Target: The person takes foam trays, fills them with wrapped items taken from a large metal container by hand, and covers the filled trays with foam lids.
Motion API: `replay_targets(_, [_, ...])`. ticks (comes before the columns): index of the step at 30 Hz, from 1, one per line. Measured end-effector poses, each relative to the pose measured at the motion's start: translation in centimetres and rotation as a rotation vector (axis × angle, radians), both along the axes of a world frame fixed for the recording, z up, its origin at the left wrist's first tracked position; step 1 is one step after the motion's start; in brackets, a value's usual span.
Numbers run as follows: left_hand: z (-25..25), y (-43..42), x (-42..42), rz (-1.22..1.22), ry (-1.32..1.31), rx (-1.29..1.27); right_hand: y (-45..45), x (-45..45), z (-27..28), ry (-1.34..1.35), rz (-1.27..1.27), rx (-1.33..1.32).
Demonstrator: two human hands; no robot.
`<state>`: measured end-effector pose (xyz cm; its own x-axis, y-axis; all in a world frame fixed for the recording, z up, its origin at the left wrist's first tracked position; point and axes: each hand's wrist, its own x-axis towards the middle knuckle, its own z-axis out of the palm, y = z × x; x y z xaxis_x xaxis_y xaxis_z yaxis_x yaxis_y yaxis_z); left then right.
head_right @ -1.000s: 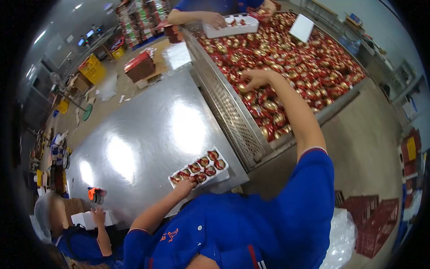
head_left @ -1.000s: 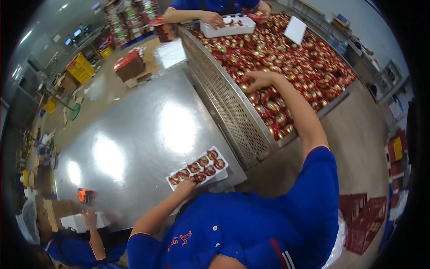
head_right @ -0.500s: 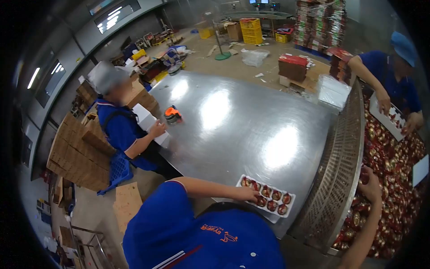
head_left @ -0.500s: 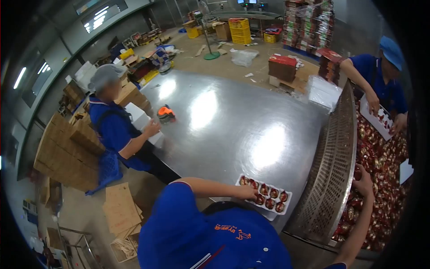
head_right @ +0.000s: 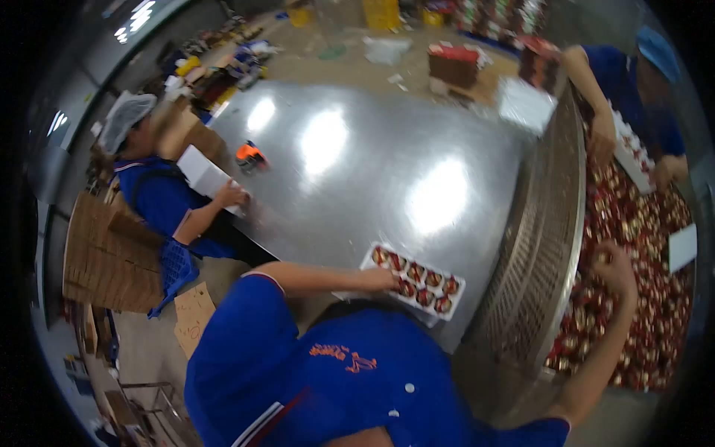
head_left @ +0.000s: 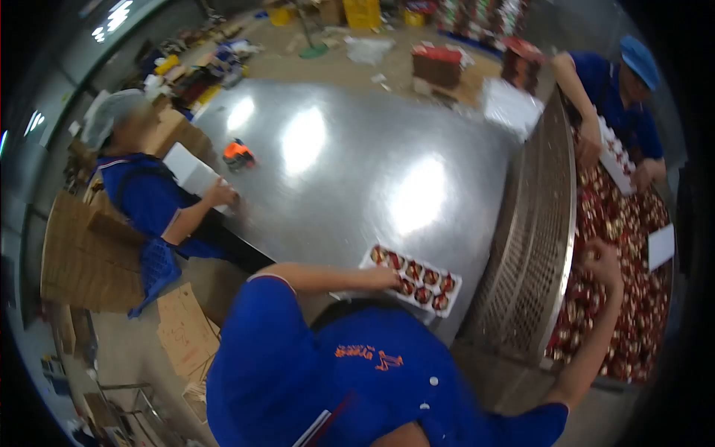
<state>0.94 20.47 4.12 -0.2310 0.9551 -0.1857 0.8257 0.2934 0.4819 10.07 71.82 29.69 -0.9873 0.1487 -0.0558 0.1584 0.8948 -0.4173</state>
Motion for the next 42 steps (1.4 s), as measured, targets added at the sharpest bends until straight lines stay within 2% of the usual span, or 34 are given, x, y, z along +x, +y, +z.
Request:
replay_targets(1, [-1.7, 0.2, 0.3, 0.058, 0.033, -0.049, 1.5, 0.5, -0.4, 0.039, 0.04, 0.031])
replay_targets(2, [0.3, 0.6, 0.7, 0.052, -0.051, 0.017, -0.8, 1.0, 1.4, -0.017, -0.129, -0.06])
replay_targets(3, [1.4, 0.8, 1.2, 0.104, -0.095, -0.037, -3.0, 1.0, 3.0, -0.072, -0.311, -0.138])
replay_targets(4, [0.6, 1.2, 0.9, 0.046, -0.006, -0.156, 1.7, 1.0, 0.2, 0.002, -0.205, -0.048])
replay_targets(5, [-1.1, 1.2, 1.0, 0.079, 0.065, -0.136, 0.7, 0.8, 1.0, -0.024, -0.262, -0.122])
replay_targets(7, [1.0, 1.8, 1.5, 0.088, 0.174, -0.317, 1.5, 0.8, 0.6, 0.138, -0.236, 0.077])
replay_targets(9, [-0.9, 0.9, 2.2, 0.118, 0.315, -0.044, 3.2, 0.7, -0.7, 0.356, -0.192, 0.196])
replay_targets(10, [-1.2, 0.7, 2.3, 0.069, 0.357, -0.086, 2.7, 0.8, 0.2, 0.344, -0.199, 0.201])
replay_targets(12, [-0.7, 0.5, 3.1, 0.094, 0.38, -0.064, 1.3, 0.9, 2.8, -0.071, -0.573, -0.015])
replay_targets(13, [-0.6, 0.3, 3.6, 0.127, 0.404, -0.043, 1.6, 1.3, 3.1, -0.075, -0.575, -0.012])
replay_targets(15, [-1.5, -0.5, 3.7, 0.146, 0.46, 0.008, 3.2, 2.4, 3.5, 0.307, -0.739, -0.421])
replay_targets(17, [-1.5, -1.0, 2.9, 0.215, 0.273, 0.157, 3.8, 4.5, 5.5, 0.609, -0.679, -0.651])
replay_targets(18, [-1.5, -1.4, 2.5, 0.322, 0.084, 0.231, 3.4, 5.8, 6.7, 0.738, -0.615, -0.763])
replay_targets(19, [-1.3, -1.9, 2.5, 0.322, 0.079, 0.237, 2.6, 7.4, 8.1, 0.863, -0.545, -0.871])
replay_targets(21, [-0.3, -2.7, 2.1, 0.487, -0.118, 0.387, 1.4, 10.7, 10.0, 1.065, -0.304, -0.875])
replay_targets(23, [-0.3, -2.4, 1.8, 0.41, -0.087, 0.336, 4.4, 17.5, 10.5, 0.912, 0.085, -1.282])
replay_targets(25, [-1.1, -1.6, 1.8, 0.351, 0.062, 0.125, -10.1, 15.5, 11.1, 1.375, -0.412, -0.745])
replay_targets(26, [-1.0, -1.1, 2.0, 0.352, 0.055, 0.128, -13.4, 15.7, 10.7, 1.42, -0.358, -0.755])
replay_targets(27, [-0.6, -0.4, 2.1, 0.354, 0.077, 0.054, -16.1, 16.1, 9.7, 1.467, -0.301, -0.768])
replay_targets(29, [-0.5, -0.1, 2.1, 0.359, 0.104, -0.02, -21.7, 16.9, 6.0, 1.447, -0.338, -0.537])
replay_targets(30, [-1.1, -0.3, 2.4, 0.344, 0.15, 0.016, -26.5, 14.0, 5.1, 1.497, -0.314, -0.873])
replay_targets(31, [-1.7, -0.7, 2.8, 0.328, 0.197, 0.05, -29.1, 13.3, 3.6, 1.139, -0.273, -0.563])
replay_targets(32, [-2.1, -1.5, 2.9, 0.362, 0.14, 0.119, -32.9, 9.9, 2.2, 1.088, -0.379, -0.809])
replay_targets(33, [-2.0, -2.2, 2.8, 0.362, 0.149, 0.115, -33.0, 8.0, -1.9, 0.995, -0.384, -0.579])
replay_targets(34, [-1.9, -3.0, 2.8, 0.35, 0.22, 0.276, -34.8, 5.2, -4.0, 0.921, -0.278, -0.454])
replay_targets(36, [0.1, -4.2, 3.5, 0.39, 0.319, 0.522, -37.5, 1.1, -10.0, 0.773, -0.119, -0.518])
replay_targets(37, [0.0, -4.9, 3.6, 0.386, 0.321, 0.527, -38.9, -0.2, -13.3, 0.787, -0.019, -0.528])
replay_targets(39, [-0.4, -7.2, 3.6, 0.703, 0.338, 0.499, -40.5, -1.5, -18.8, 0.757, 0.291, -0.287])
replay_targets(41, [-0.2, -9.9, 3.3, 0.947, 0.281, 0.494, -42.0, -1.5, -22.6, 0.578, 0.482, -0.169])
replay_targets(42, [-0.7, -11.2, 3.0, 0.954, 0.284, 0.493, -42.9, -1.2, -24.3, 0.483, 0.491, -0.122])
